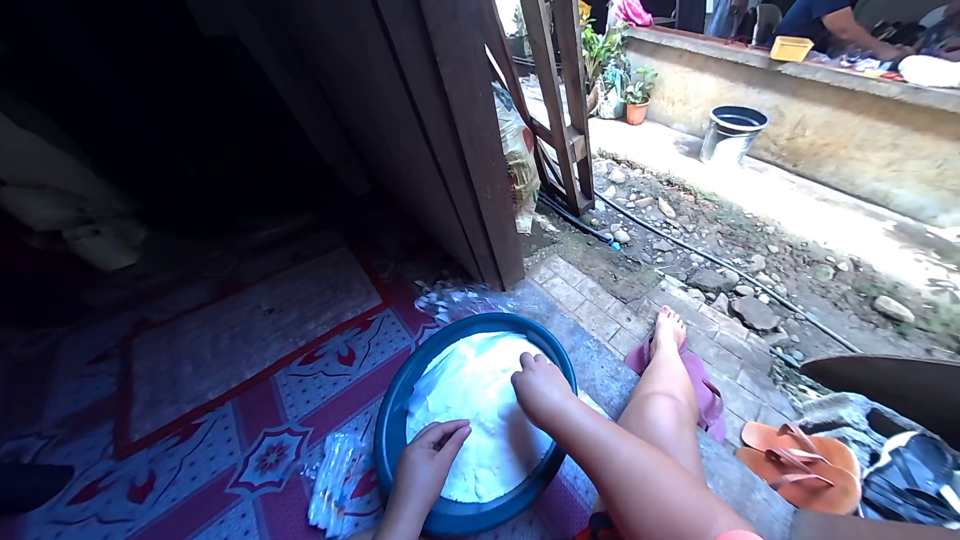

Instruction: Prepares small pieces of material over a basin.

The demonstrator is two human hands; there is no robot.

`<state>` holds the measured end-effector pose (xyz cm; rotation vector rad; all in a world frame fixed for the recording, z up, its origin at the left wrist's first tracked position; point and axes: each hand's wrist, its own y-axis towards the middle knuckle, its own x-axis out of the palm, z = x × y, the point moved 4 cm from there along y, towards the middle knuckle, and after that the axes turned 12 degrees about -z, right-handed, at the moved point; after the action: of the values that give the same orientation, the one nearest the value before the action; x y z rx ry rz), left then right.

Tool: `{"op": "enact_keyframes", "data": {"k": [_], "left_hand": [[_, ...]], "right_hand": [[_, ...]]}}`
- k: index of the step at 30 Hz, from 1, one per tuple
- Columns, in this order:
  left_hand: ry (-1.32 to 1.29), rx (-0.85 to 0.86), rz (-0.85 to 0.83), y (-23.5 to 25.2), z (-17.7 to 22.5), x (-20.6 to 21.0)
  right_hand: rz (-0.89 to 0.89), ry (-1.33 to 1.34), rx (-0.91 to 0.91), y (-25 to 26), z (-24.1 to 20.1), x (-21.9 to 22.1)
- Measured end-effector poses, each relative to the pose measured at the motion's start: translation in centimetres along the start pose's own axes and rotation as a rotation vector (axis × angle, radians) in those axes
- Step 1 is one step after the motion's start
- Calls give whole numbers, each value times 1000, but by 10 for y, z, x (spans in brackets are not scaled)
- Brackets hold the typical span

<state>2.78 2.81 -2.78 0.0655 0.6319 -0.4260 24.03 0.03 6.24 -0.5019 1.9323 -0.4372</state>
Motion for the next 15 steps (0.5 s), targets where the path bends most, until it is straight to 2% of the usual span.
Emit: {"op": "enact_keyframes", "data": {"k": [15], "left_hand": [[-35,9,-2,1,-9,2]], "right_hand": [[20,-2,6,4,-2,-2]]}}
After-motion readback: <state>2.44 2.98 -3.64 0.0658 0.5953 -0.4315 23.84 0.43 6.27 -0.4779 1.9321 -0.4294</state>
